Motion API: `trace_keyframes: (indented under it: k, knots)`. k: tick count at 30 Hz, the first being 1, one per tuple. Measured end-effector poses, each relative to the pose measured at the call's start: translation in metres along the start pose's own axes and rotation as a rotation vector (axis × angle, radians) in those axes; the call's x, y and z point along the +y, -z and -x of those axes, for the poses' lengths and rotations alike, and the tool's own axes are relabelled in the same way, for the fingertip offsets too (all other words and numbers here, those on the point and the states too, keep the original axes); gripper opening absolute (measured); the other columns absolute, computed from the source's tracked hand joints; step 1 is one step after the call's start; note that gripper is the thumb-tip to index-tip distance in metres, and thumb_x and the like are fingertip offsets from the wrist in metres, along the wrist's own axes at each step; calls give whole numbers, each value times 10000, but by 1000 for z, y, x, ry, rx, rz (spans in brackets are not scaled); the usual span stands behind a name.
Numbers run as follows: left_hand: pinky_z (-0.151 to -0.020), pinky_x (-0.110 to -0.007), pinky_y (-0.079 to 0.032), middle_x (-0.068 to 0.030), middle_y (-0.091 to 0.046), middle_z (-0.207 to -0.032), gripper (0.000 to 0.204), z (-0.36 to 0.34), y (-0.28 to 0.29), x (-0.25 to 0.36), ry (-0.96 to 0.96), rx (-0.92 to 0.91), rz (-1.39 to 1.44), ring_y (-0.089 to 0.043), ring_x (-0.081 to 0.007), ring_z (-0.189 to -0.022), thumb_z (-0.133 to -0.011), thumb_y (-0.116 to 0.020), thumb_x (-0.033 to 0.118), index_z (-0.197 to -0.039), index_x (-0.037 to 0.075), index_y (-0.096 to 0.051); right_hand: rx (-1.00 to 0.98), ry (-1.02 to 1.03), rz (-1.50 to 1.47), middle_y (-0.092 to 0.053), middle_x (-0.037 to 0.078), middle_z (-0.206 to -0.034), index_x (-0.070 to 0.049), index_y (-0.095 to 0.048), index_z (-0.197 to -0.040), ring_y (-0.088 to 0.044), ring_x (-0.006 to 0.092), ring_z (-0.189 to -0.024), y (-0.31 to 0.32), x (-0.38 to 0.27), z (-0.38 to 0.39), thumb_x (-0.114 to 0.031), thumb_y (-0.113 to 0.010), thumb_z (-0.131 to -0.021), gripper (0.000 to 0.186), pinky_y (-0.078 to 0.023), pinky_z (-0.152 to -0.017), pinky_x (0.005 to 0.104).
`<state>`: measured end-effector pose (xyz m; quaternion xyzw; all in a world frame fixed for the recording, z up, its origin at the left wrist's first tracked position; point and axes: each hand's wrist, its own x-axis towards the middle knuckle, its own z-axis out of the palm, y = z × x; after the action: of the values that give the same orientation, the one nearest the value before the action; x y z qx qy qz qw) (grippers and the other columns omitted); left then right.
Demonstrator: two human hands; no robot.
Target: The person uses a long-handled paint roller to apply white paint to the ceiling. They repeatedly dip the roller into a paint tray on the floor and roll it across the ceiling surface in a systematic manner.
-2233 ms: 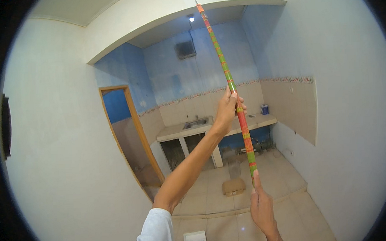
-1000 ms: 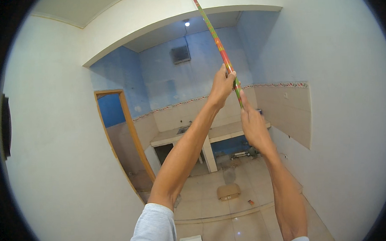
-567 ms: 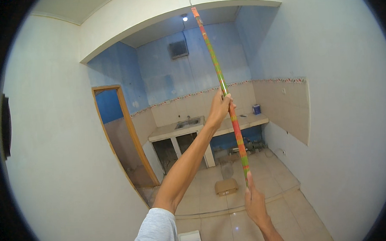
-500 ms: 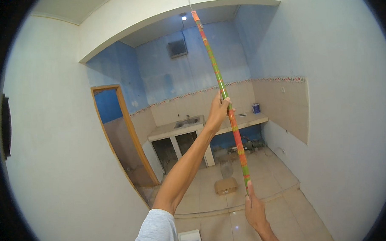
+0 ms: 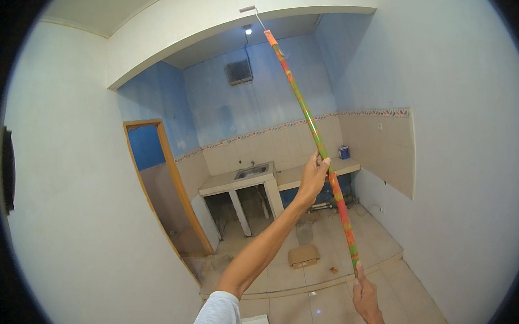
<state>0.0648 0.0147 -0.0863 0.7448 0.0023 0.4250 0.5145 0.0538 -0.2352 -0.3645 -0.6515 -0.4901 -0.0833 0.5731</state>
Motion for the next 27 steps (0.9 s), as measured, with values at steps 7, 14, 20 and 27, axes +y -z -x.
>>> trace_keyframes:
  k: [7, 14, 20, 27]
  knots:
    - [-661, -306, -541, -45, -507, -889, 452, -24, 2, 74, -181, 36, -27, -616, -141, -725, -1019, -421, 178, -1427, 4, -332, -20, -69, -34, -433, 116, -682, -188, -257, -1572, -431, 173, -609, 21, -120, -100, -68, -397, -1005, 596, -425, -633, 307]
    - [-643, -308, -523, -40, -509, -840, 359, -48, 40, 124, -239, 73, -157, -604, -135, -707, -1012, -444, 161, -1333, 4, -406, 7, 40, -61, -559, 233, -841, -191, -247, -1569, -565, 273, -771, 3, -190, -196, -107, -382, -1015, 576, -465, -831, 346]
    - [-626, -297, -487, -17, -519, -799, 454, -71, 73, 155, -323, 97, -314, -566, -120, -698, -996, -492, 141, -1409, -30, -407, 66, 215, -28, -568, 284, -800, -125, -241, -1562, -592, 385, -733, -13, -230, -284, -109, -368, -989, 588, -486, -790, 447]
    - [-634, -321, -461, -67, -600, -811, 569, -76, 88, 189, -373, 157, -309, -560, -129, -721, -962, -490, 113, -1473, -87, -340, 86, 277, -86, -632, 366, -954, -85, -271, -1542, -627, 515, -878, -15, -273, -342, -96, -369, -953, 597, -469, -815, 560]
